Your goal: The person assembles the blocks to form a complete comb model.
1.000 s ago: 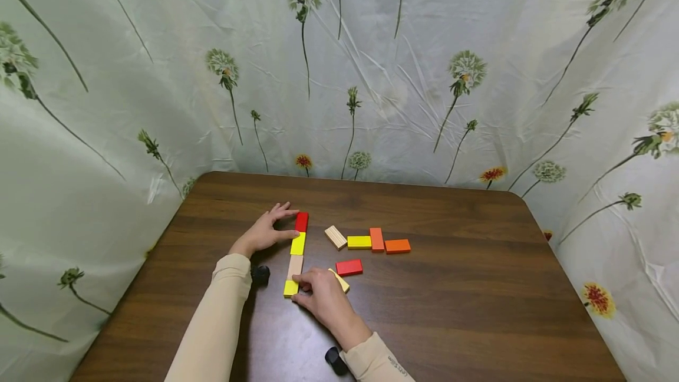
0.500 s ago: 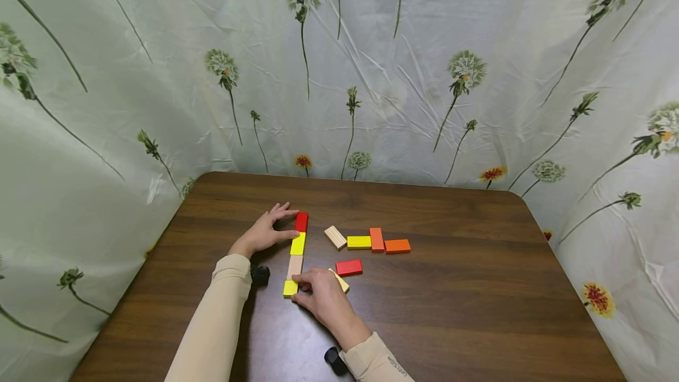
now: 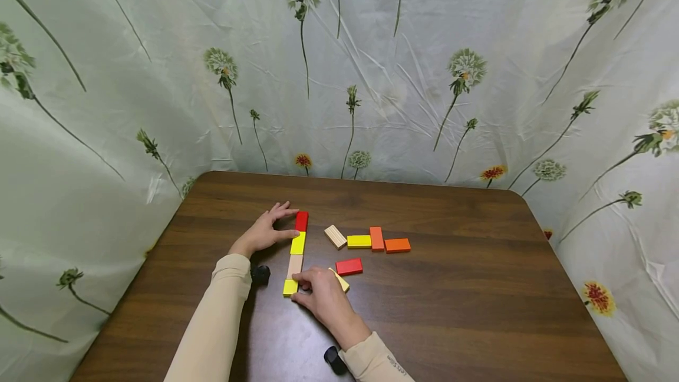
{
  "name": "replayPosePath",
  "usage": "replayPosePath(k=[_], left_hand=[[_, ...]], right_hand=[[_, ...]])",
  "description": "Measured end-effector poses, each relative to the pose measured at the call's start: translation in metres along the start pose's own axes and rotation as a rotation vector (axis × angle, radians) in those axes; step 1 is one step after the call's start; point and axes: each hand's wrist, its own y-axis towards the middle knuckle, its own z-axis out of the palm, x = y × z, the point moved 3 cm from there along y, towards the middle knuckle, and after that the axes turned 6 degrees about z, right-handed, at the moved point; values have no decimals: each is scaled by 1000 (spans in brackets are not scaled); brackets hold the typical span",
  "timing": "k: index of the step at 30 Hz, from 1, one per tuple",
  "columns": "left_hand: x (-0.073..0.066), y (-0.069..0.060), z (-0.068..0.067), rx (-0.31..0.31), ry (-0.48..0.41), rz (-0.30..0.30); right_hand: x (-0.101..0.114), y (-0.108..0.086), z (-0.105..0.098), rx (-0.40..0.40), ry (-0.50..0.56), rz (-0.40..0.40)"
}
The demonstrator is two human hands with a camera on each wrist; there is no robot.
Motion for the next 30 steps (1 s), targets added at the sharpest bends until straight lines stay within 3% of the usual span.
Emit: replayPosePath(k=[7, 30], left_hand=[[1, 0, 2, 0, 1, 0], [-1, 0, 0, -2, -5, -6]], right_hand=[[-1, 0, 0, 21, -11, 37], [1, 2, -8, 79, -40, -7]])
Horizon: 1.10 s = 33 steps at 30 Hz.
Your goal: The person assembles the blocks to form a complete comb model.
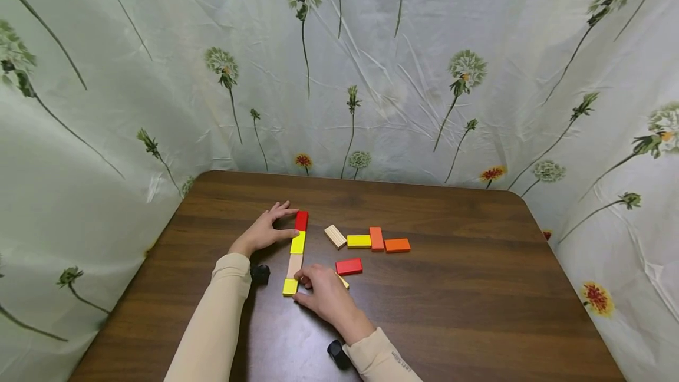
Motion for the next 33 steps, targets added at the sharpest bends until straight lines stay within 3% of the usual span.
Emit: replayPosePath(k=[6, 16, 26, 33], left_hand=[[2, 2, 1, 9, -2, -1], [1, -1, -1, 5, 2, 24], [-1, -1, 0, 15, -5, -36], [0, -1, -1, 12, -13, -39]], right_hand=[[-4, 0, -9, 9, -5, -22], [-21, -3, -29, -47, -49, -22], [-36, -7, -38, -76, -25, -2], [-43, -7, -39, -86, -20, -2]])
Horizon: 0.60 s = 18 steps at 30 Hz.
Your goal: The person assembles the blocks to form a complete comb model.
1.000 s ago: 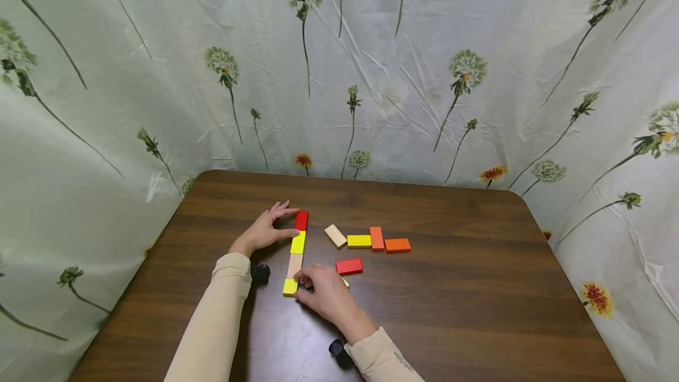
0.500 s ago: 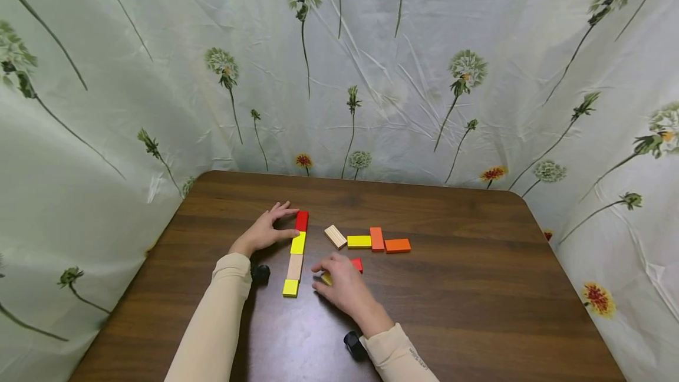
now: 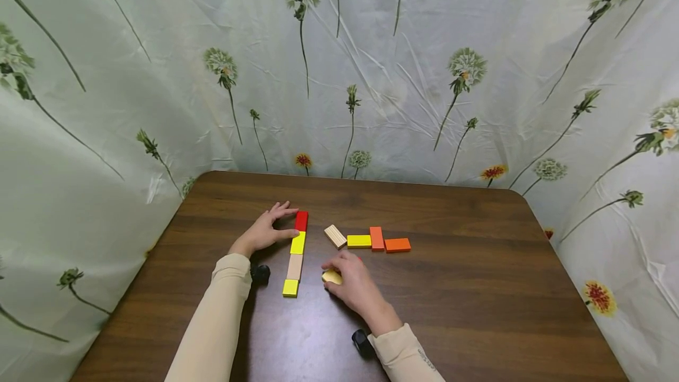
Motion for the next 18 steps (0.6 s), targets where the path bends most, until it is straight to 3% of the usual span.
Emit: replayPosePath(k=[9, 18], left_hand=[[0, 0, 0, -3, -2, 3], [1, 0, 1, 4, -10, -8]], right_hand=[[-7, -2, -4, -29, 2, 16], [-6, -6, -8, 27, 4, 52]])
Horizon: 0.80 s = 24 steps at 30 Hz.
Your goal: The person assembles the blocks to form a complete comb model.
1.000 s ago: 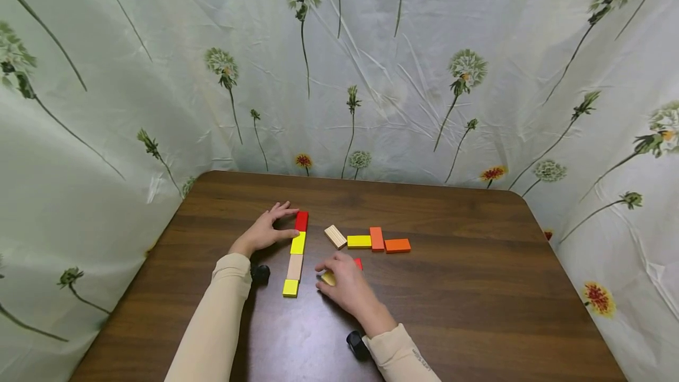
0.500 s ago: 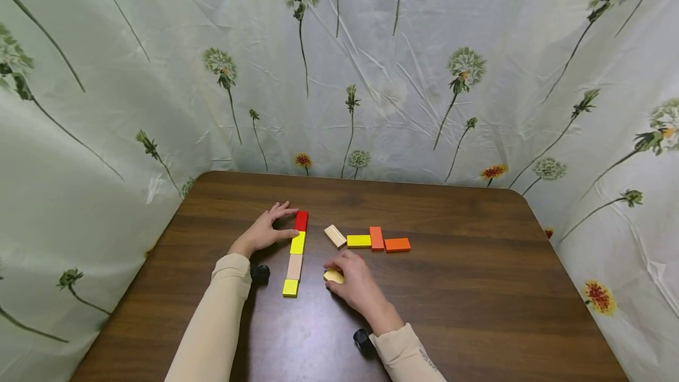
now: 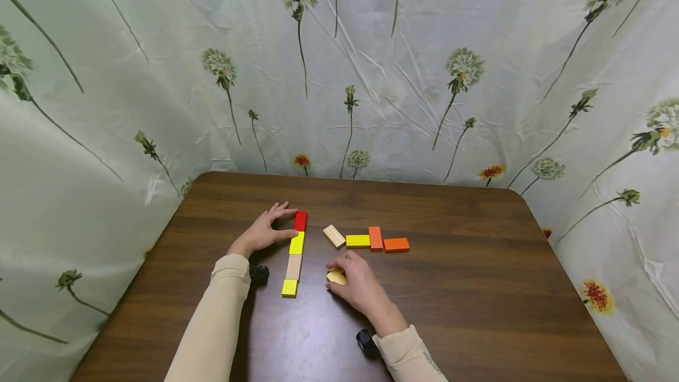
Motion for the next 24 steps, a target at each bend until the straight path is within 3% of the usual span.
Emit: replayPosePath(k=[14, 24], left_hand=[[3, 0, -3, 30, 19, 13], [1, 2, -2, 32, 36, 9]], right_hand=[[-2, -16, -6, 44, 50, -10], [-9, -28, -9, 59, 17, -5]])
